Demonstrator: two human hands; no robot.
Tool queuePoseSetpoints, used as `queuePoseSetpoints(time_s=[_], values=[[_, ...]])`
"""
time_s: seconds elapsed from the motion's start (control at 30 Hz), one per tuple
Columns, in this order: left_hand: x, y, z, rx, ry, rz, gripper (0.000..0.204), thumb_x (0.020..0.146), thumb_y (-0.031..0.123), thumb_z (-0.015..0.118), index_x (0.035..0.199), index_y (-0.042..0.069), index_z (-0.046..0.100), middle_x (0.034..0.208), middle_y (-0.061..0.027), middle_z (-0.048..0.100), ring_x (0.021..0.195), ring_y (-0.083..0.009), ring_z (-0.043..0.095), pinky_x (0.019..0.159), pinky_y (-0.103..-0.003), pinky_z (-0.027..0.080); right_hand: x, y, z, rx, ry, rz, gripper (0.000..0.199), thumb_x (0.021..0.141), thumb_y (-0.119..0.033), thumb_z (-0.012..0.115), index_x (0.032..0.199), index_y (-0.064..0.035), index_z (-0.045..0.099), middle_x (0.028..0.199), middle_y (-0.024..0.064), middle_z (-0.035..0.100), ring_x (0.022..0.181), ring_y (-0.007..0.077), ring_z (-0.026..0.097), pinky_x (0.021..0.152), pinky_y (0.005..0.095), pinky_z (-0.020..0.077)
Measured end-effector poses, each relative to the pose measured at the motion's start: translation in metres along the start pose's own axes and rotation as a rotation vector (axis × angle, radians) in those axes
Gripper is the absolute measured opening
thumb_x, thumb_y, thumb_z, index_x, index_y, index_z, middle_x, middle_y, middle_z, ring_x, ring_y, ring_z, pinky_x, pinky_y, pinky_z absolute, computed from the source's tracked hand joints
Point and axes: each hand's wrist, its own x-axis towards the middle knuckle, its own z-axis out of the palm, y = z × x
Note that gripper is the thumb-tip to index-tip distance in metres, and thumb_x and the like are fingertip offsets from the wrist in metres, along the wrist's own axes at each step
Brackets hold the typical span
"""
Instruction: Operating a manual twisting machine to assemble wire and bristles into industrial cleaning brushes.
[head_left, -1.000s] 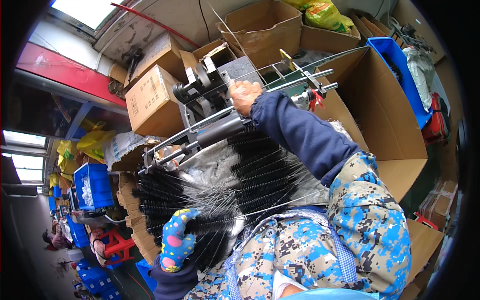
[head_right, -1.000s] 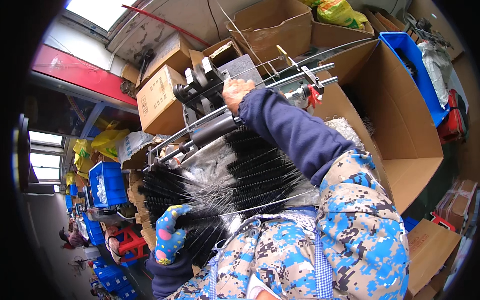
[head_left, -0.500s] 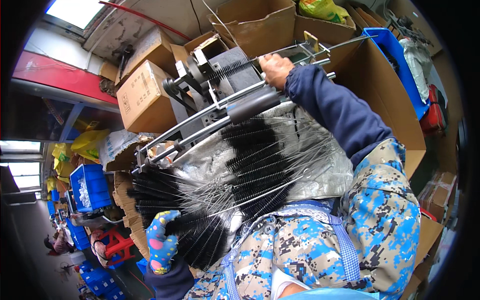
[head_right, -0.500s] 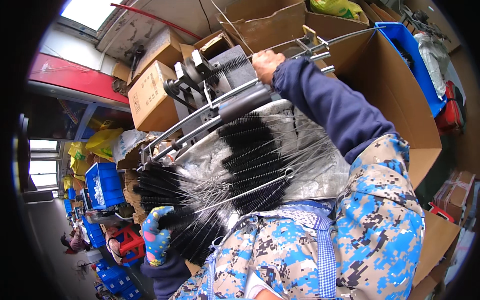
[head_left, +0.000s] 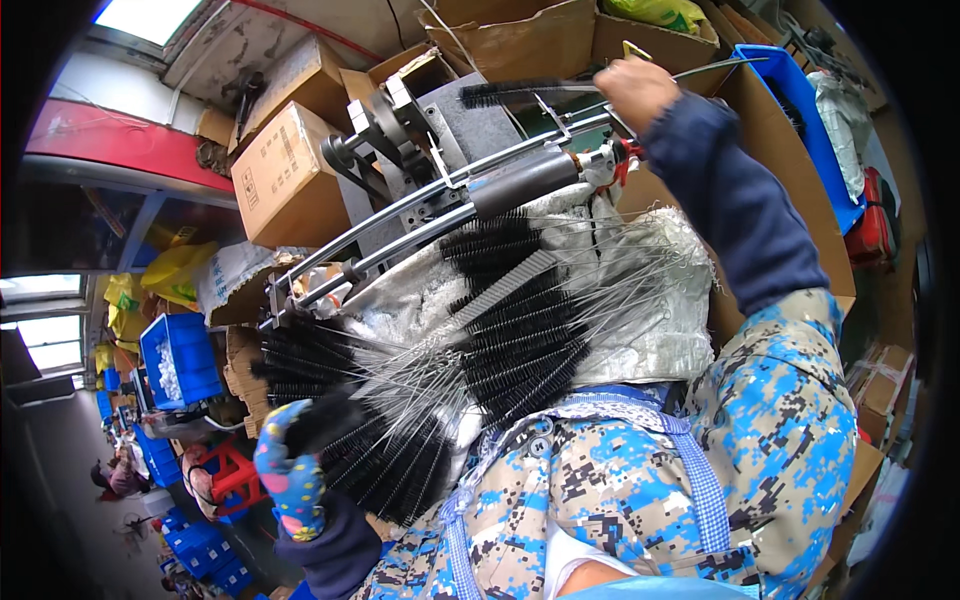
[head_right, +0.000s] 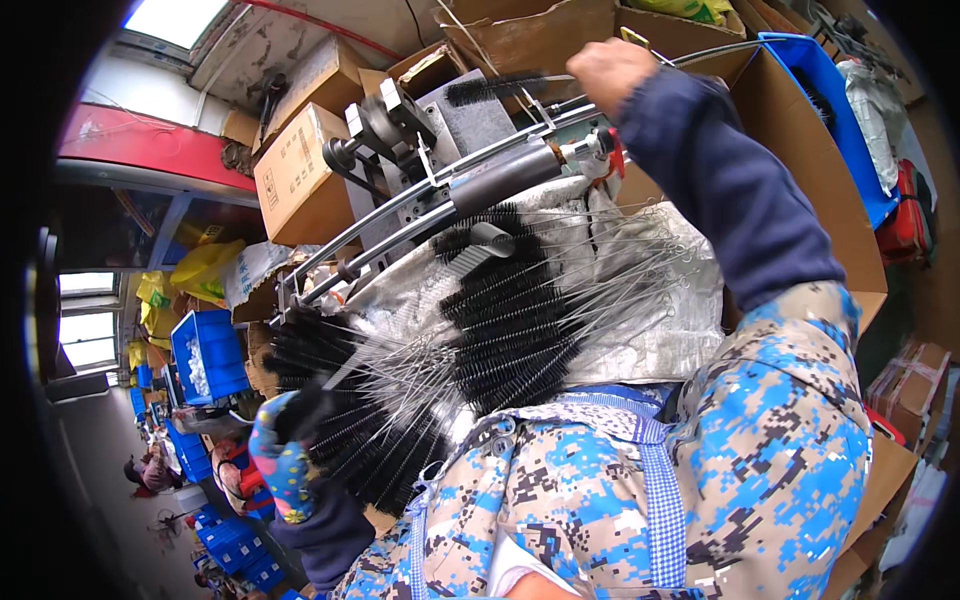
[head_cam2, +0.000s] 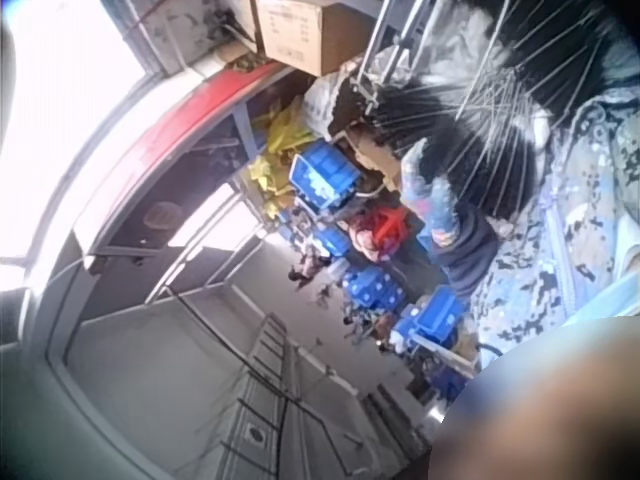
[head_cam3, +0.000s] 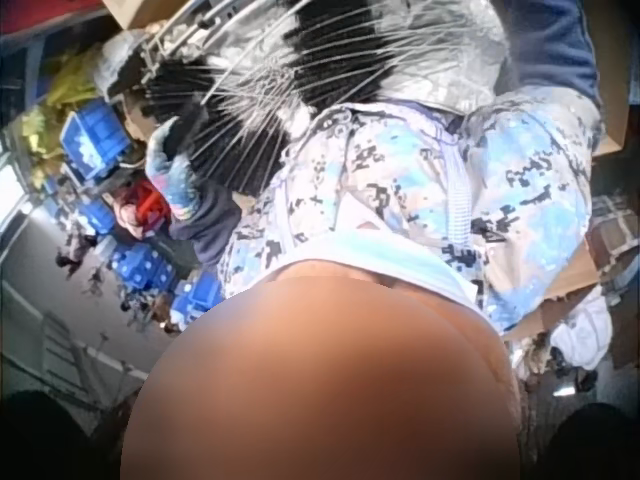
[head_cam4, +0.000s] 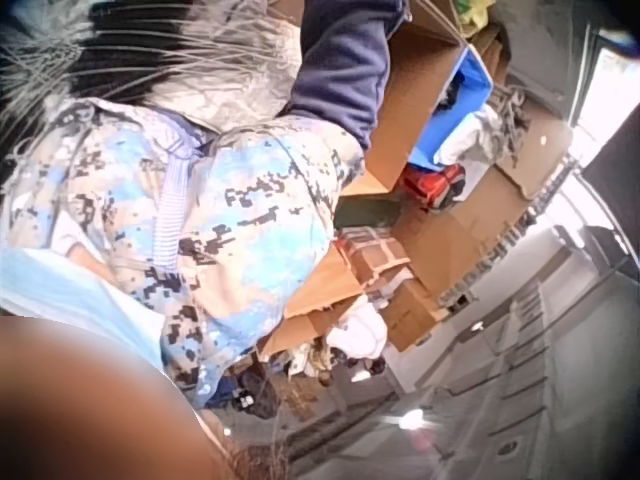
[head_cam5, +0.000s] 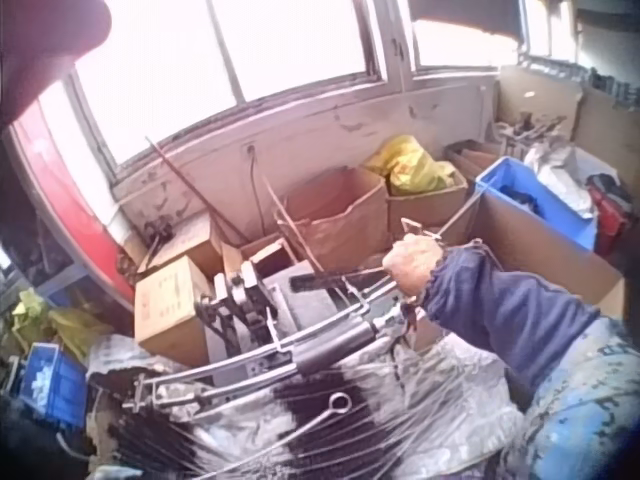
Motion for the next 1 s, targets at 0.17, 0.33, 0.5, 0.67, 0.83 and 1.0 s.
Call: queuePoseSetpoints(time_s=[0.17, 0.33, 0.5, 0.67, 0.83, 1.0], values=[[0.014, 0.003, -0.014, -0.045, 0.058, -0.069, 0.045, 0.065, -0.012, 0.044, 0.106, -0.002, 0.056, 0.100, -0.0074, 0.059, 0.091, -0.0160, 0.058, 0.079, -0.026, 0.047, -0.116, -0.054, -0.035, 0.270, -0.080, -0.208, 0.030, 0.065, -0.004, 0.060, 0.095, -0.0039, 0.058, 0.087, 0.0119, 0.060, 0.085, 0.0272, 0.058, 0.069, 0.0376, 0.0486], [0.053, 0.023, 0.074, 0.174, -0.375, 0.299, 0.047, 0.064, -0.010, 0.050, 0.110, -0.001, 0.055, 0.101, -0.0175, 0.060, 0.096, -0.0298, 0.059, 0.084, -0.033, 0.046, -0.114, -0.173, -0.092, 0.660, 0.489, -0.435, 0.054, 0.072, -0.013, 0.056, 0.121, 0.0070, 0.046, 0.114, 0.0275, 0.048, 0.103, 0.0351, 0.052, 0.085, 0.0429, 0.0434], [0.025, 0.042, 0.080, 0.434, -0.399, 0.283, 0.061, 0.067, -0.002, 0.069, 0.124, 0.003, 0.047, 0.108, -0.0131, 0.057, 0.090, -0.0233, 0.058, 0.076, -0.030, 0.048, -0.092, -0.180, -0.058, 0.677, 0.266, -0.550, 0.032, 0.074, -0.010, 0.054, 0.103, 0.0038, 0.052, 0.068, 0.0108, 0.051, 0.055, 0.0221, 0.056, 0.044, 0.0341, 0.0472], [0.016, -0.007, 0.006, 1.368, -0.291, -0.509, 0.088, 0.054, 0.025, 0.083, 0.131, 0.019, 0.041, 0.139, -0.0152, 0.033, 0.126, -0.0387, 0.032, 0.098, -0.044, 0.037, 0.002, -0.112, -0.005, 0.294, 0.186, -0.200, 0.012, 0.073, -0.009, 0.053, 0.082, -0.0008, 0.057, 0.078, 0.0147, 0.058, 0.071, 0.0303, 0.062, 0.058, 0.0383, 0.0510], [0.015, -0.053, -0.011, 1.174, -0.421, -0.342, 0.078, 0.059, 0.016, 0.078, 0.129, 0.018, 0.044, 0.136, -0.0194, 0.035, 0.118, -0.0359, 0.044, 0.095, -0.041, 0.040, 0.064, -0.124, 0.023, 0.349, -0.139, -0.142, 0.020, 0.079, -0.012, 0.051, 0.092, -0.0037, 0.064, 0.098, 0.0181, 0.059, 0.090, 0.0319, 0.061, 0.075, 0.0406, 0.0494], [0.009, -0.072, -0.035, 1.120, -0.308, -0.099, 0.056, 0.064, 0.009, 0.071, 0.117, 0.018, 0.056, 0.118, -0.0131, 0.053, 0.103, -0.0319, 0.054, 0.086, -0.040, 0.045, 0.067, -0.129, 0.028, 0.341, -0.115, -0.129, 0.021, 0.080, -0.011, 0.050, 0.094, -0.0037, 0.064, 0.099, 0.0188, 0.059, 0.091, 0.0333, 0.061, 0.075, 0.0411, 0.0496]])
